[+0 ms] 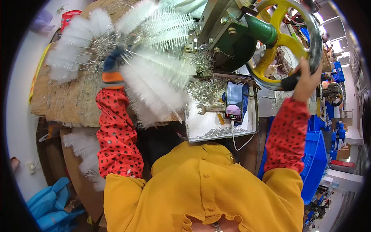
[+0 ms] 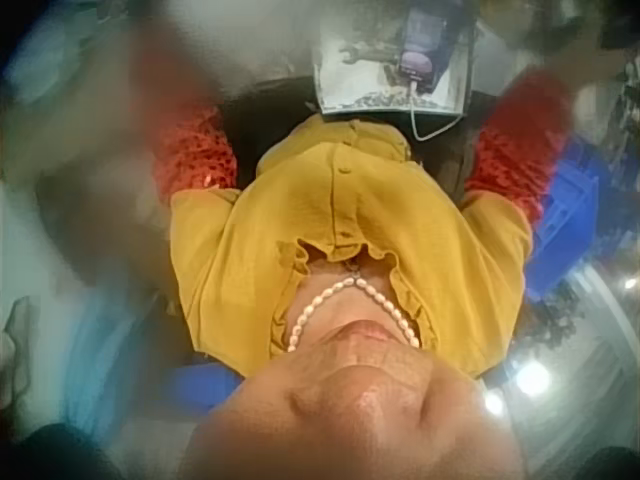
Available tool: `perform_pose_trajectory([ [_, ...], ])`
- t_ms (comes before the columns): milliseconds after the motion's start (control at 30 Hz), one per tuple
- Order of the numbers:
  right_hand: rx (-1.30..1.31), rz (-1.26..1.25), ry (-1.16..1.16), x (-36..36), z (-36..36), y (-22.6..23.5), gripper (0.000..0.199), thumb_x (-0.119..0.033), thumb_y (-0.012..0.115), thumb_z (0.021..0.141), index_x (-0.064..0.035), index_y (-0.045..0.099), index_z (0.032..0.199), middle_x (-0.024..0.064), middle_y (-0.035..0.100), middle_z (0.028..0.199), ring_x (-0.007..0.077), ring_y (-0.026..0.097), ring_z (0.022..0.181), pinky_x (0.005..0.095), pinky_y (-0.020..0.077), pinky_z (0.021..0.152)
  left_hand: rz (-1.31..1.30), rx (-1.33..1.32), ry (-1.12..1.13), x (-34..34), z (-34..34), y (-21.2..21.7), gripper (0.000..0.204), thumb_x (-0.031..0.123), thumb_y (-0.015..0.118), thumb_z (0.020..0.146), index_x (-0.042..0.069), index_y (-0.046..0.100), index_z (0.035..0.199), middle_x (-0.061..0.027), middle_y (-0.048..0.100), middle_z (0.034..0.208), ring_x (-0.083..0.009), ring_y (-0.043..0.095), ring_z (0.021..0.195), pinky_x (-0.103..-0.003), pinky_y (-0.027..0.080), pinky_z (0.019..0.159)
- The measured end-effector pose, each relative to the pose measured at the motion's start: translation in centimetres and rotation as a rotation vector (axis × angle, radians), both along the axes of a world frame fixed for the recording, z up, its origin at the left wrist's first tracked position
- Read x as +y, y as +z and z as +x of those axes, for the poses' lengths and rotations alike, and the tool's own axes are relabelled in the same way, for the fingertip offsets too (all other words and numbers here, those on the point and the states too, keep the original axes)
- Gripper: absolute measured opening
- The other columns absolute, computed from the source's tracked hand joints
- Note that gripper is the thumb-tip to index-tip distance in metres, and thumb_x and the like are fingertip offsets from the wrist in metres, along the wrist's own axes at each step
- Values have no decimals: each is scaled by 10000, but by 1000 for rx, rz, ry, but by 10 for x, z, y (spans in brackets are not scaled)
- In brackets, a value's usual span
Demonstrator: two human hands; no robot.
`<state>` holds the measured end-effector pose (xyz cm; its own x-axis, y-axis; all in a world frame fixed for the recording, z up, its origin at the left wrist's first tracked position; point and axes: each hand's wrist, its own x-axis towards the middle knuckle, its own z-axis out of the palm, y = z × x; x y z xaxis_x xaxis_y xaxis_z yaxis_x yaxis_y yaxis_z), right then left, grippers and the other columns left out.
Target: Using a machine to assemble or finish white brushes in a factory setting.
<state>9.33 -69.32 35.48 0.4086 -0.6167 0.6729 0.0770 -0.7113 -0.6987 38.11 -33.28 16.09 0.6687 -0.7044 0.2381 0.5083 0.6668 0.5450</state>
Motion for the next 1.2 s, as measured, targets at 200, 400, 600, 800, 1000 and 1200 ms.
perform_pose_trajectory([
  [200, -308, 54, -33, 21, 3, -78, 501, -35, 586, 778, 42, 272, 1161, 131, 526, 847, 152, 546, 584, 266, 474, 575, 505, -292, 201, -11, 3, -4, 451, 64, 591, 792, -40, 419, 1196, -120, 548, 1090, -173, 561, 926, -273, 457, 795],
  [400, -253, 47, 35, -7, -8, -91, 533, -33, 574, 788, 43, 229, 1187, 141, 519, 880, 154, 548, 620, 273, 476, 598, 803, -125, 559, -25, 1, -19, 317, 170, 663, 774, -29, 575, 1004, -68, 631, 843, -140, 602, 725, -247, 482, 674],
  [600, -210, 100, 18, 4, -5, -116, 496, -35, 543, 807, 3, 212, 1174, 151, 509, 889, 172, 555, 663, 297, 473, 669, 31, 44, 98, -16, -26, -11, 415, 219, 609, 818, 42, 438, 1151, -147, 463, 1216, -162, 517, 993, -267, 451, 801],
  [800, -240, 62, 19, 3, -3, -114, 480, -24, 524, 812, -7, 209, 1174, 156, 509, 885, 171, 560, 662, 290, 484, 649, 424, -67, 270, -20, -22, -14, 367, -42, 548, 789, -61, 403, 1125, -178, 478, 1149, -189, 530, 936, -277, 464, 776],
  [1000, -149, 112, 20, 17, -6, -86, 446, -41, 537, 813, 19, 241, 1141, 128, 534, 802, 168, 573, 631, 275, 485, 633, 489, 18, 533, -15, -9, -15, 140, 16, 621, 774, -33, 563, 891, -99, 620, 859, -145, 596, 690, -252, 492, 640],
  [1200, 150, 45, 19, -5, -15, -17, 297, -121, 575, 800, 18, 396, 992, 69, 541, 650, 132, 552, 537, 245, 458, 521, 536, 56, 446, -6, -6, -11, 184, 84, 641, 776, 25, 597, 945, -98, 634, 879, -147, 603, 690, -256, 497, 604],
])
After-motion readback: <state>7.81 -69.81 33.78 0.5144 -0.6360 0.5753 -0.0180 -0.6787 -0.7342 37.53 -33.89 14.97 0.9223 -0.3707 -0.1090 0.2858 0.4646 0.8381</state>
